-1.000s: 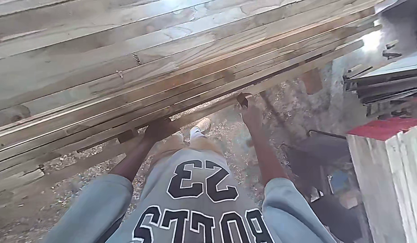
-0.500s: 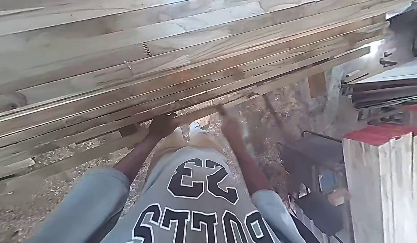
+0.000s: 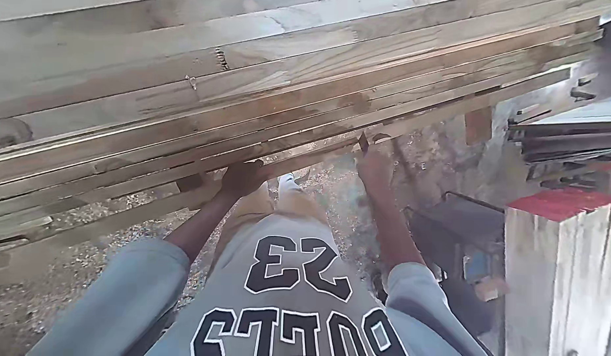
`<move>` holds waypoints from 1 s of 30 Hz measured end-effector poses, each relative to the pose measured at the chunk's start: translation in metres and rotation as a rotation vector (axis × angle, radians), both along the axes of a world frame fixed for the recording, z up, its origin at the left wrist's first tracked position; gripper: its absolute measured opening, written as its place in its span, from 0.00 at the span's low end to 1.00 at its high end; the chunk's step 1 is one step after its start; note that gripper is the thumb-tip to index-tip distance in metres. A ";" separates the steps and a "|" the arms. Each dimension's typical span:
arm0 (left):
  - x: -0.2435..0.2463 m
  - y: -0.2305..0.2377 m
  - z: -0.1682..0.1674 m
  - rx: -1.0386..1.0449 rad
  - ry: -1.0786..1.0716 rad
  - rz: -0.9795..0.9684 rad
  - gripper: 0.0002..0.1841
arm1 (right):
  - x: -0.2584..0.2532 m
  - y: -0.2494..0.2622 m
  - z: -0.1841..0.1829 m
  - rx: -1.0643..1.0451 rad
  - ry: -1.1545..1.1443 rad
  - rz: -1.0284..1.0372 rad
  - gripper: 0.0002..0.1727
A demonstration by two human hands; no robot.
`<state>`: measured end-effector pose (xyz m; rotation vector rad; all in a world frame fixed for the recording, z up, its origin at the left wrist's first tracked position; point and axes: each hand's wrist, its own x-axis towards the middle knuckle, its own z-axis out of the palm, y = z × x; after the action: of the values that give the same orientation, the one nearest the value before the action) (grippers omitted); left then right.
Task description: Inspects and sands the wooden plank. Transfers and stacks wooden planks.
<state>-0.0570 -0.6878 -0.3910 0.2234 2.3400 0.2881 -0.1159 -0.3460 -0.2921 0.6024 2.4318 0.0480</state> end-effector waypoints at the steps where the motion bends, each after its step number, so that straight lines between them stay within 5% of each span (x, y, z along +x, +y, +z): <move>1: 0.000 0.001 0.002 -0.005 -0.011 0.001 0.32 | 0.007 -0.017 0.002 -0.055 -0.023 0.003 0.19; 5: 0.001 0.002 0.008 0.013 -0.011 0.011 0.30 | 0.053 -0.084 0.004 -0.356 -0.207 0.150 0.17; 8: -0.004 0.002 0.003 0.021 0.021 0.022 0.27 | 0.045 -0.039 0.008 -0.352 -0.046 0.046 0.18; 12: -0.002 0.001 0.002 0.013 0.018 0.029 0.26 | 0.013 0.025 0.008 -0.100 0.063 -0.076 0.21; 15: -0.002 0.001 0.004 0.010 0.006 0.030 0.27 | 0.018 -0.030 0.013 -0.134 -0.078 0.066 0.20; 19: 0.003 0.003 0.004 0.018 -0.005 0.030 0.27 | 0.057 -0.125 0.009 -0.507 -0.292 0.266 0.17; 22: -0.002 0.000 0.004 0.009 0.021 0.036 0.26 | 0.048 -0.072 0.004 -0.463 -0.091 0.136 0.19; 26: 0.003 -0.001 0.000 0.030 0.062 -0.014 0.27 | 0.015 0.001 0.011 -0.127 -0.027 -0.052 0.19; 30: -0.004 -0.003 0.004 0.091 -0.005 -0.046 0.29 | 0.046 -0.089 0.008 -0.399 -0.174 0.193 0.17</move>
<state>-0.0609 -0.6908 -0.3868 0.3204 2.3160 0.3722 -0.0696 -0.4352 -0.2839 0.1760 2.2353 -0.2872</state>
